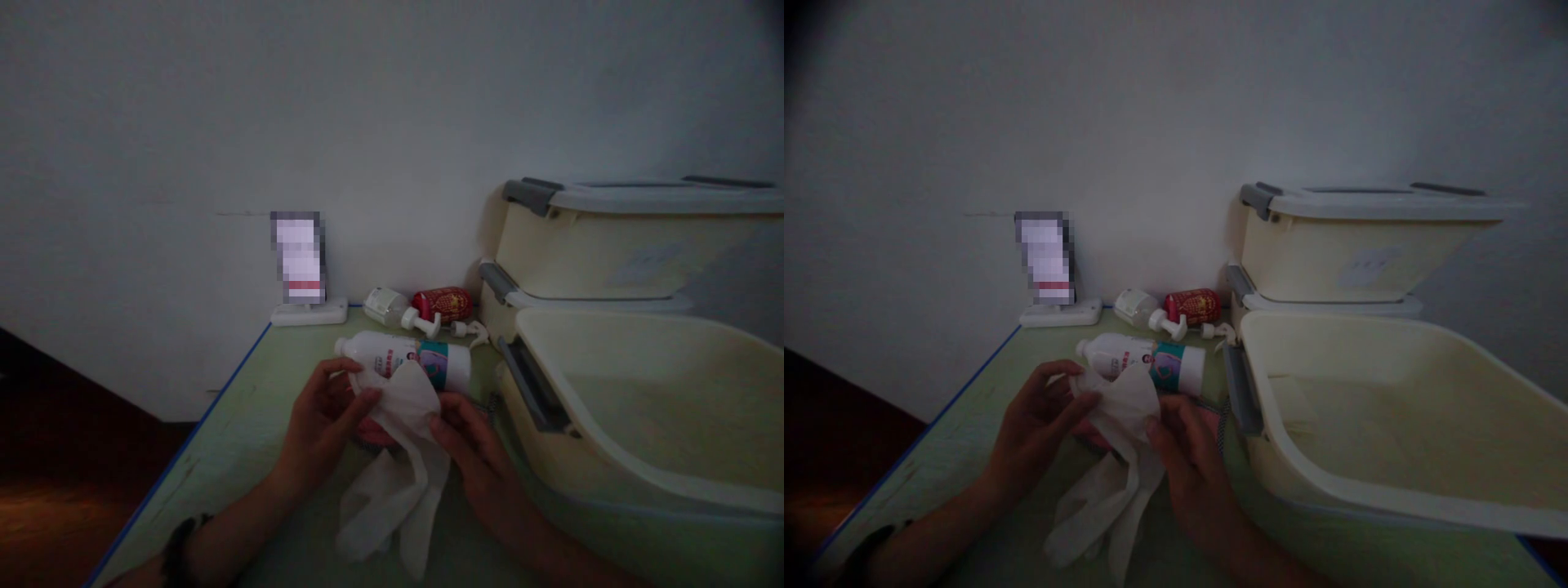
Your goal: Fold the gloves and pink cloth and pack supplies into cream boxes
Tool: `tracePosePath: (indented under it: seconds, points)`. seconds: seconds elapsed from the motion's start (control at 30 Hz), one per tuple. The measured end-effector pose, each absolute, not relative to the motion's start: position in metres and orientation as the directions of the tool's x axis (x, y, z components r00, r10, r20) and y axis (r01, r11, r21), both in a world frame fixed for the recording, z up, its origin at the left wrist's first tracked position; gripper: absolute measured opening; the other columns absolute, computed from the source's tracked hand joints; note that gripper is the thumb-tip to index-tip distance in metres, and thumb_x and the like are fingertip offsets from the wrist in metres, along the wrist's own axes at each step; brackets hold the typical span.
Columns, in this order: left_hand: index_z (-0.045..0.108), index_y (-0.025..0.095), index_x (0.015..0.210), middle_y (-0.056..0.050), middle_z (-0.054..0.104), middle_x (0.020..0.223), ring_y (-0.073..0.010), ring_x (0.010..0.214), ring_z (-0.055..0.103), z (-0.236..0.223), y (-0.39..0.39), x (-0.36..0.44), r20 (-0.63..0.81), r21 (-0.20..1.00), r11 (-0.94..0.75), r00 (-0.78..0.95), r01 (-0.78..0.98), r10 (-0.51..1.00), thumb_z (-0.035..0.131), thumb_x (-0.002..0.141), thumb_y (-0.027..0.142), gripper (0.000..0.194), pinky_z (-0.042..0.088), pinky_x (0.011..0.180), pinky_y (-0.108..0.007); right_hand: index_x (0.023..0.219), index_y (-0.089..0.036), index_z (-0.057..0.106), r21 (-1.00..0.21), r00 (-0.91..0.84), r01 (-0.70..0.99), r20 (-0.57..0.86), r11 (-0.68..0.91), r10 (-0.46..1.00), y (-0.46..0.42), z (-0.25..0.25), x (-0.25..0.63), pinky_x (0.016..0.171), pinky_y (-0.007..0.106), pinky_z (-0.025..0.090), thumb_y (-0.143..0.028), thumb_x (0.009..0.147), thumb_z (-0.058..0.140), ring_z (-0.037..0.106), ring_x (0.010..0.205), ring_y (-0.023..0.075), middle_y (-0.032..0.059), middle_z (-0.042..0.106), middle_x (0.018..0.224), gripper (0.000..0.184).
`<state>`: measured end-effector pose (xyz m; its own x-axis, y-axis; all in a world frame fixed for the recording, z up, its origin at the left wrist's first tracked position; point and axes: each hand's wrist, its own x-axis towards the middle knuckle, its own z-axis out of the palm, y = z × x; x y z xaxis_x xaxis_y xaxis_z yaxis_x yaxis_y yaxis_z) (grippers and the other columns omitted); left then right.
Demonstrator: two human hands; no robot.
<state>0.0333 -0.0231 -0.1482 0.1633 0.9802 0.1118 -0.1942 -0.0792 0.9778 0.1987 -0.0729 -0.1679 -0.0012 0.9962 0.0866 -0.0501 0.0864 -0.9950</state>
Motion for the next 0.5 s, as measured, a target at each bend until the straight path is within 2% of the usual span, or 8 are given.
tracePosePath:
  seconds: [0.1, 0.17, 0.23, 0.3, 0.37, 0.43, 0.5]
  points:
    - [0.046, 0.023, 0.099, 0.001, 0.066, 0.074, -0.0135, 0.059, 0.063, -0.144, -0.024, 0.033, 0.046, 0.96, 0.006, 0.176, -0.281, 0.983, 0.069, 0.067, 0.02, 0.039, 0.051, 0.047, -0.02, 0.091, -0.025, 0.054, -0.973, -0.004, -0.228, -0.033, -0.033, 0.999, -0.073, -0.171, 0.196, 0.064, 0.028, 0.048, -0.039, 0.083, 0.047, 0.058, 0.071, 0.0141, 0.0004, 0.059, 0.083, 0.017]
    - [0.048, 0.024, 0.104, 0.001, 0.068, 0.076, -0.0132, 0.059, 0.063, -0.142, -0.023, 0.033, -0.029, 0.931, 0.095, 0.188, -0.354, 0.982, 0.07, 0.067, 0.019, 0.044, 0.05, 0.048, -0.02, 0.091, -0.024, 0.052, -0.924, -0.103, -0.357, -0.104, -0.135, 0.989, -0.072, -0.174, 0.194, 0.049, 0.026, 0.046, -0.047, 0.086, 0.038, 0.056, 0.055, 0.0131, 0.0006, 0.058, 0.073, 0.027]
    - [0.05, 0.025, 0.107, 0.0, 0.068, 0.078, -0.0131, 0.06, 0.063, -0.139, -0.022, 0.032, -0.084, 0.895, 0.166, 0.208, -0.414, 0.975, 0.071, 0.065, 0.017, 0.048, 0.051, 0.051, -0.021, 0.09, -0.022, 0.052, -0.892, -0.201, -0.418, -0.091, -0.169, 0.975, -0.072, -0.174, 0.192, 0.043, 0.026, 0.044, -0.054, 0.085, 0.033, 0.055, 0.051, 0.014, 0.002, 0.058, 0.07, 0.038]
    - [0.054, 0.025, 0.108, 0.0, 0.068, 0.078, -0.013, 0.062, 0.063, -0.139, -0.021, 0.03, -0.096, 0.868, 0.203, 0.247, -0.453, 0.964, 0.072, 0.063, 0.014, 0.05, 0.052, 0.056, -0.022, 0.09, -0.02, 0.052, -0.905, -0.208, -0.415, -0.003, -0.091, 0.978, -0.072, -0.173, 0.191, 0.055, 0.03, 0.048, -0.057, 0.081, 0.042, 0.059, 0.064, 0.0164, 0.0047, 0.061, 0.078, 0.039]
    - [0.059, 0.025, 0.105, 0.0, 0.068, 0.076, -0.0128, 0.065, 0.064, -0.138, -0.022, 0.029, -0.071, 0.856, 0.21, 0.294, -0.472, 0.953, 0.072, 0.062, 0.012, 0.047, 0.052, 0.06, -0.022, 0.096, -0.02, 0.053, -0.932, -0.208, -0.362, 0.053, -0.027, 0.977, -0.075, -0.169, 0.191, 0.072, 0.033, 0.048, -0.05, 0.075, 0.057, 0.06, 0.081, 0.0179, 0.0058, 0.062, 0.092, 0.037]
    - [0.062, 0.024, 0.102, 0.0, 0.068, 0.075, -0.0123, 0.067, 0.064, -0.137, -0.024, 0.03, -0.048, 0.866, 0.207, 0.335, -0.456, 0.941, 0.071, 0.064, 0.012, 0.041, 0.051, 0.062, -0.02, 0.105, -0.023, 0.051, -0.958, -0.211, -0.284, 0.031, -0.031, 0.977, -0.079, -0.165, 0.191, 0.08, 0.034, 0.045, -0.039, 0.072, 0.064, 0.057, 0.091, 0.0184, 0.0049, 0.059, 0.101, 0.039]
    - [0.063, 0.023, 0.099, -0.002, 0.069, 0.075, -0.0118, 0.065, 0.063, -0.134, -0.028, 0.03, -0.039, 0.883, 0.194, 0.346, -0.427, 0.938, 0.071, 0.065, 0.014, 0.036, 0.051, 0.061, -0.02, 0.108, -0.024, 0.05, -0.981, -0.188, -0.19, -0.014, -0.051, 0.982, -0.081, -0.163, 0.191, 0.08, 0.033, 0.045, -0.032, 0.075, 0.062, 0.056, 0.093, 0.0181, 0.0034, 0.059, 0.099, 0.036]
